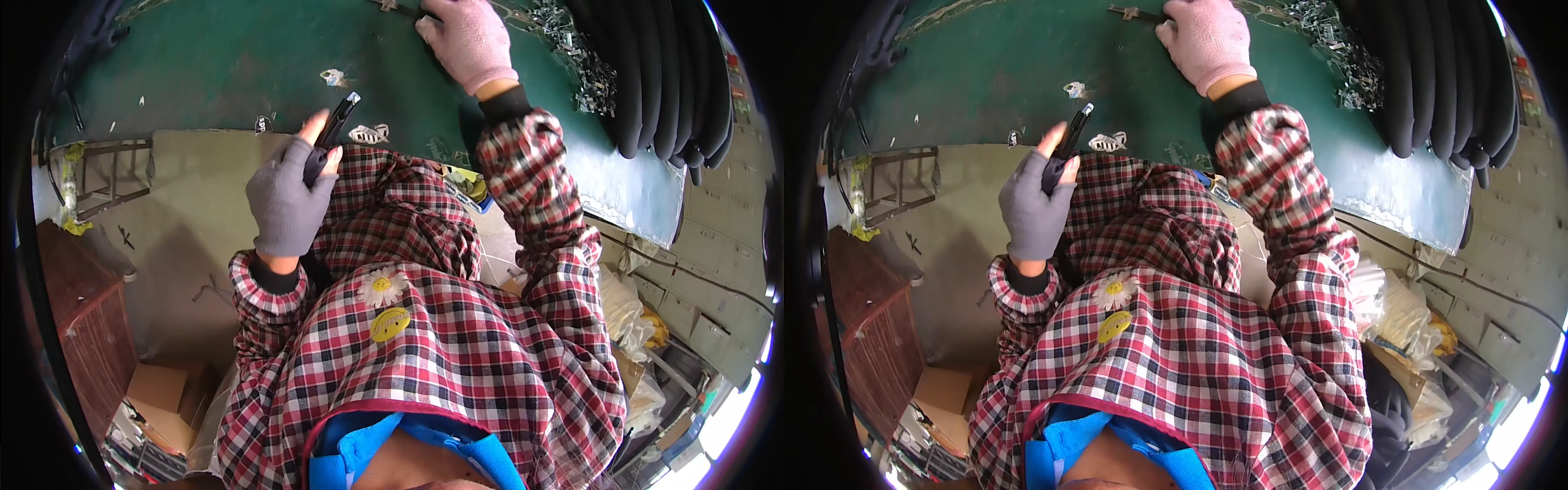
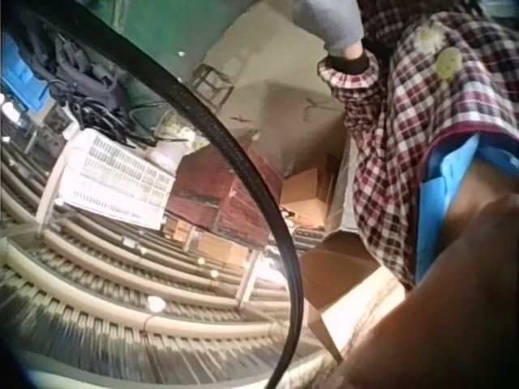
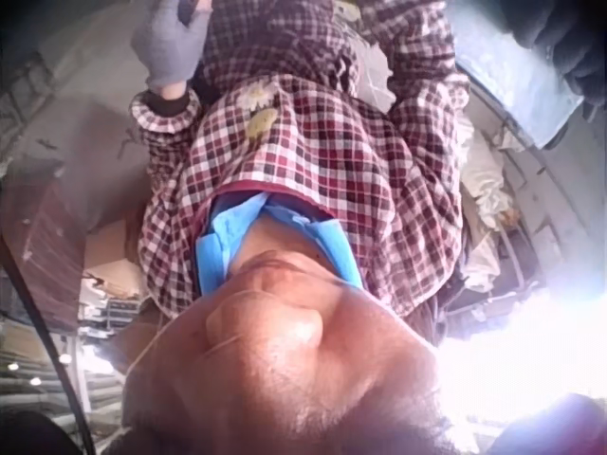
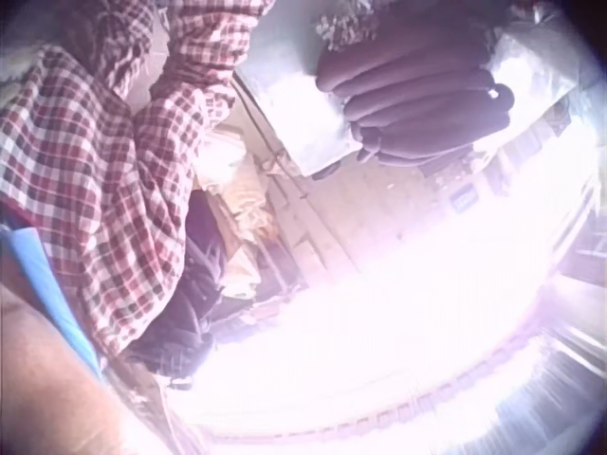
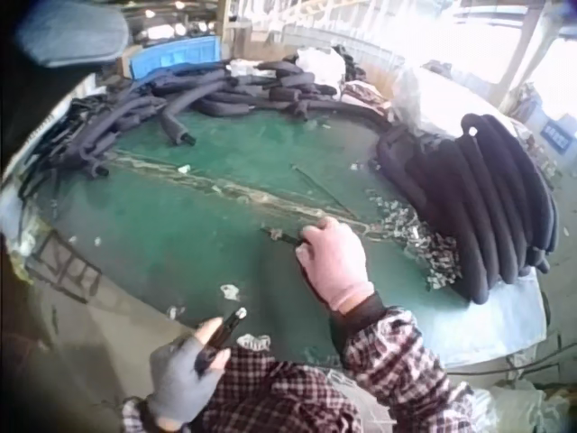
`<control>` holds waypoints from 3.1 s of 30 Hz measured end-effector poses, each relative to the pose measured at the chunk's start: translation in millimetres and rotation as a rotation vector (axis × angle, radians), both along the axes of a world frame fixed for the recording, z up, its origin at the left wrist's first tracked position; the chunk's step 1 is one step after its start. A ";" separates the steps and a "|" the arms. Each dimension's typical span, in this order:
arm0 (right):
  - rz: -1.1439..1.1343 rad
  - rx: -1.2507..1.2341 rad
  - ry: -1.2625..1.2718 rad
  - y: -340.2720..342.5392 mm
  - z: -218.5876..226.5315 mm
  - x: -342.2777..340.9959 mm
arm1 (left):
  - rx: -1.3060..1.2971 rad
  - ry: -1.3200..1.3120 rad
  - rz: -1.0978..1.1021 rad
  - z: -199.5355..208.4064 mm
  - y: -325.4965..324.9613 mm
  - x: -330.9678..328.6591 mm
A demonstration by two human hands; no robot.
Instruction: The person repeatedly picks up black rubber tubes and small metal clips from a green workbench, inserts the clips into the tube ends, and places the assembled units back on the table. The process is repeated for multiple items in a consistent sequence.
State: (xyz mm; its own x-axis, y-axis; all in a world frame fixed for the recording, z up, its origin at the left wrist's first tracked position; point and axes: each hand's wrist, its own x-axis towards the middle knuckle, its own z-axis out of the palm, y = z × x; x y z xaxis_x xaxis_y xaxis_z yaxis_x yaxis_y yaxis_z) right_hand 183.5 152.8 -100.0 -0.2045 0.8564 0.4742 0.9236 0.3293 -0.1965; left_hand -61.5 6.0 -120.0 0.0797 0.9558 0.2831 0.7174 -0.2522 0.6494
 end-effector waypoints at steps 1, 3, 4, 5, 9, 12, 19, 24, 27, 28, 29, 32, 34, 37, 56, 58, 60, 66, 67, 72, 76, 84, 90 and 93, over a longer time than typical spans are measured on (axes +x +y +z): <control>0.023 -0.032 0.017 1.4 -0.1 -1.7 | -0.036 0.012 0.000 -0.4 0.1 -0.2; 0.063 -0.095 0.050 1.5 5.4 -0.7 | -0.106 0.033 -0.004 -1.3 0.5 -2.0; 0.093 -0.160 0.033 0.6 7.9 -0.2 | -0.116 0.057 -0.023 -0.4 0.8 -5.8; 0.134 -0.197 0.009 -4.6 9.9 0.1 | -0.127 0.048 -0.035 0.3 1.1 -8.0; 0.296 -0.120 0.034 -26.6 -2.4 6.5 | -0.166 0.031 -0.078 5.1 6.7 -9.6; 0.202 -0.080 0.041 -52.0 -6.8 5.1 | -0.190 0.049 -0.095 9.8 8.5 -11.2; 0.517 -0.694 0.402 -47.4 14.2 26.3 | -0.154 0.033 -0.099 11.4 2.6 -13.6; 0.504 -0.791 0.298 -34.5 24.4 17.8 | -0.165 0.060 -0.098 18.4 -1.7 -12.9; 0.530 -0.765 0.141 -30.0 35.2 10.2 | -0.184 0.074 -0.098 22.6 -4.0 -11.7; 0.538 -0.791 0.118 -27.9 34.4 10.7 | -0.192 0.079 -0.102 23.9 -4.8 -11.3; 0.537 -0.831 0.100 -27.4 35.5 10.9 | -0.181 0.091 -0.106 23.8 -5.8 -11.2; 0.556 -0.947 0.068 -23.5 39.1 9.2 | -0.150 0.121 -0.115 21.4 -8.5 -11.4; 0.596 -1.016 0.079 -19.6 39.6 6.6 | -0.130 0.137 -0.120 20.4 -9.9 -11.3; 0.581 -1.069 0.022 -17.3 39.0 6.2 | -0.121 0.168 -0.134 21.1 -12.3 -10.2; 0.660 -0.999 -0.162 -15.8 53.5 -3.7 | -0.080 0.113 -0.155 11.8 -20.7 -7.9; 0.678 -1.018 -0.187 -16.8 52.0 -11.0 | -0.085 0.119 -0.155 11.1 -21.4 -8.5; 0.690 -1.014 -0.208 -18.7 50.6 -14.1 | -0.076 0.140 -0.163 11.5 -21.9 -8.3; 0.710 -0.982 -0.201 -24.2 52.8 -13.2 | -0.067 0.142 -0.160 13.0 -26.8 -4.9; 0.718 -0.965 -0.205 -24.1 49.0 -12.3 | -0.066 0.146 -0.161 13.0 -26.7 -5.0; 0.754 -1.036 -0.206 -23.3 48.6 -20.4 | -0.037 0.178 -0.149 7.9 -28.4 -6.7; 0.682 -1.327 -0.116 -5.9 51.2 -27.9 | -0.008 0.160 -0.153 4.5 -23.9 -7.7; 0.359 -1.126 0.118 25.6 22.7 35.0 | -0.175 0.018 -0.019 -3.0 -22.6 -54.8; 0.201 0.087 0.034 -41.3 3.4 4.5 | -0.359 -0.354 0.296 50.9 -80.9 -134.1; 0.639 -0.553 0.615 -106.1 -7.4 -17.4 | -0.122 -0.390 0.347 110.4 -140.6 -203.8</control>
State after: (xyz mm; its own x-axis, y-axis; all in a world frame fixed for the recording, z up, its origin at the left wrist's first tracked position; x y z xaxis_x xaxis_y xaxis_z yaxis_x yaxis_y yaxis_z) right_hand 166.1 46.7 -107.4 -0.5515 0.8033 0.2249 0.2987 0.4419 -0.8459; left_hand -265.3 -134.6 -9.6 -0.3356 0.9351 0.1136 0.4443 0.0507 0.8944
